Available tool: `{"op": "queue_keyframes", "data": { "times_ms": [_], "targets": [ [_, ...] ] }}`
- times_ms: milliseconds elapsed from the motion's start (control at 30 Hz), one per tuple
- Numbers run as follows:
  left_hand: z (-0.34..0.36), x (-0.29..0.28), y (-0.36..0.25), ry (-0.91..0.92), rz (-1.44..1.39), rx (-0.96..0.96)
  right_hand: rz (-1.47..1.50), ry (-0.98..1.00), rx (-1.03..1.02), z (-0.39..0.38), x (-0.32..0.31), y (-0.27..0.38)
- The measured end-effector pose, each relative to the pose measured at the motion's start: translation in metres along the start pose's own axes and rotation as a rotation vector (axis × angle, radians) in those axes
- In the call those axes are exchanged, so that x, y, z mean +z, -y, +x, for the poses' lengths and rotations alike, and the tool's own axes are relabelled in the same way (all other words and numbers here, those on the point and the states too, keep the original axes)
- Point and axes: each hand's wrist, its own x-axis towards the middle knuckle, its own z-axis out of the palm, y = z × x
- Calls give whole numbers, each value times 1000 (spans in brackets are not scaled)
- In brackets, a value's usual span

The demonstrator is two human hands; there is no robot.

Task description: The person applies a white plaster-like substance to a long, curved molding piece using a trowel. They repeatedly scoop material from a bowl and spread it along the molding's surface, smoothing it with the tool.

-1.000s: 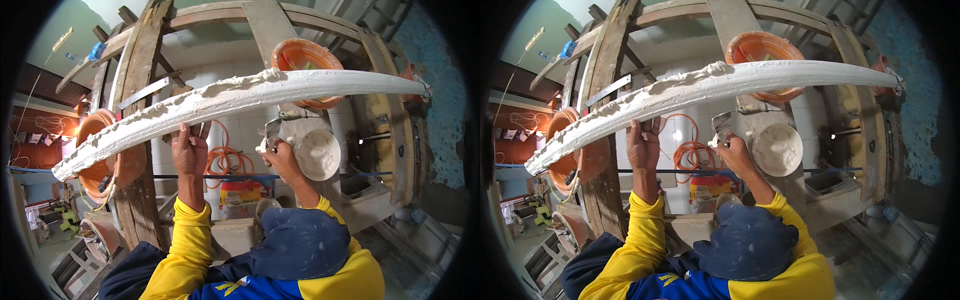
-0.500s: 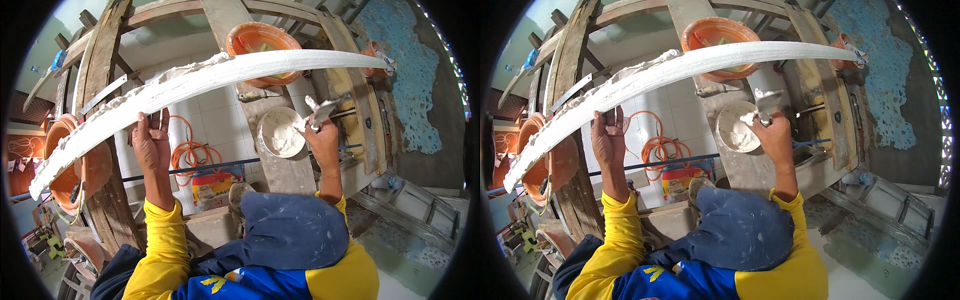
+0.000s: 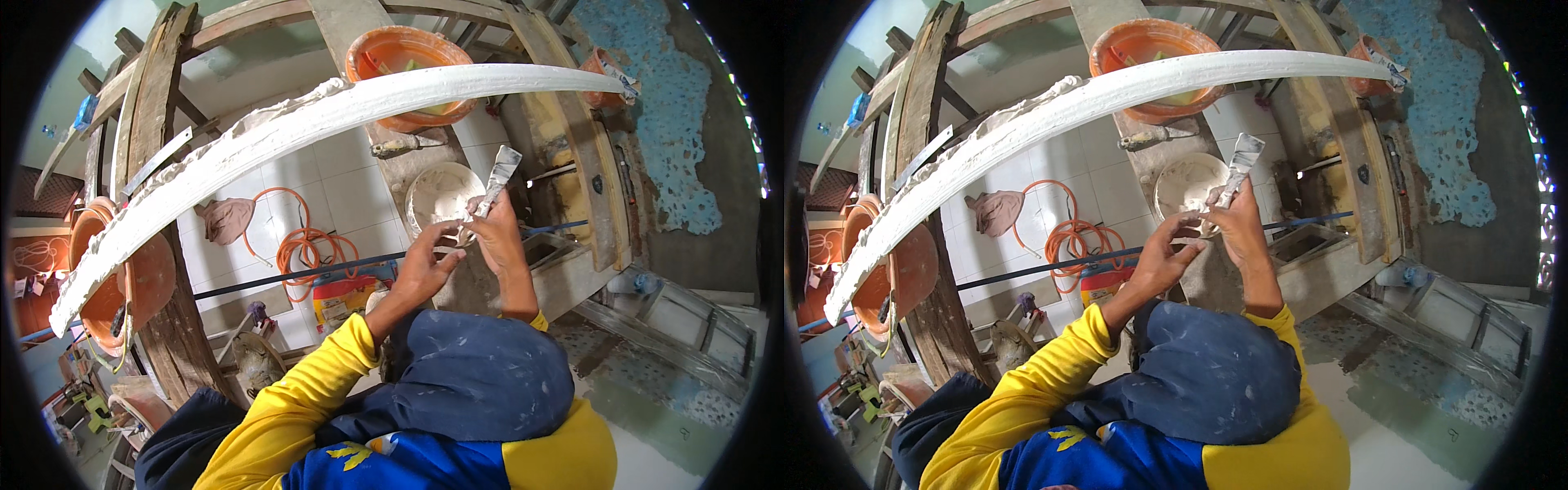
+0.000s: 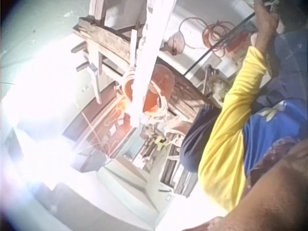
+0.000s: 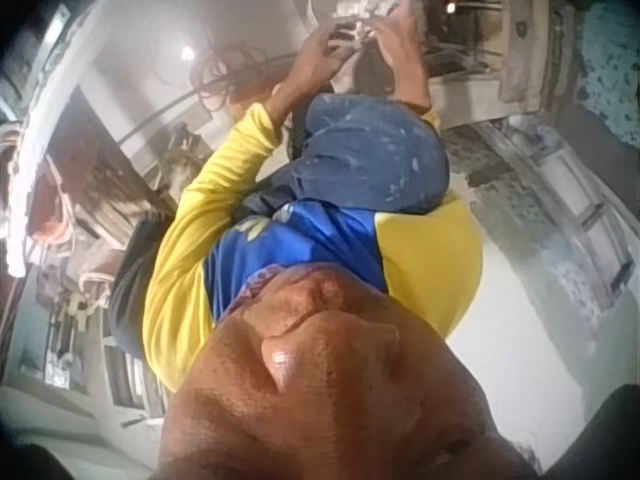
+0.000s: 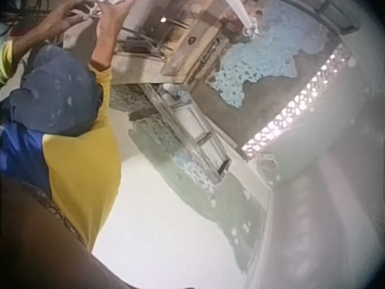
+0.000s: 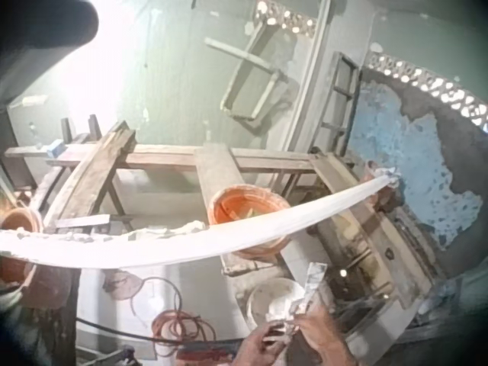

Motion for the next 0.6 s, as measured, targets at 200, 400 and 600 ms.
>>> {"op": "queue_keyframes", "data": {
  "times_ms": [200,400,600],
  "targets": [
    [20,8,-11,-19,164,-22,172,49,-34,-17,-7,-14],
    [28,-14,9,-41,-284,-80,219,-48,-80,-13,-41,-9],
    [33,-43,-7,-40,-222,-48,-272,-476,193,4,-107,-52]
  ]
}}
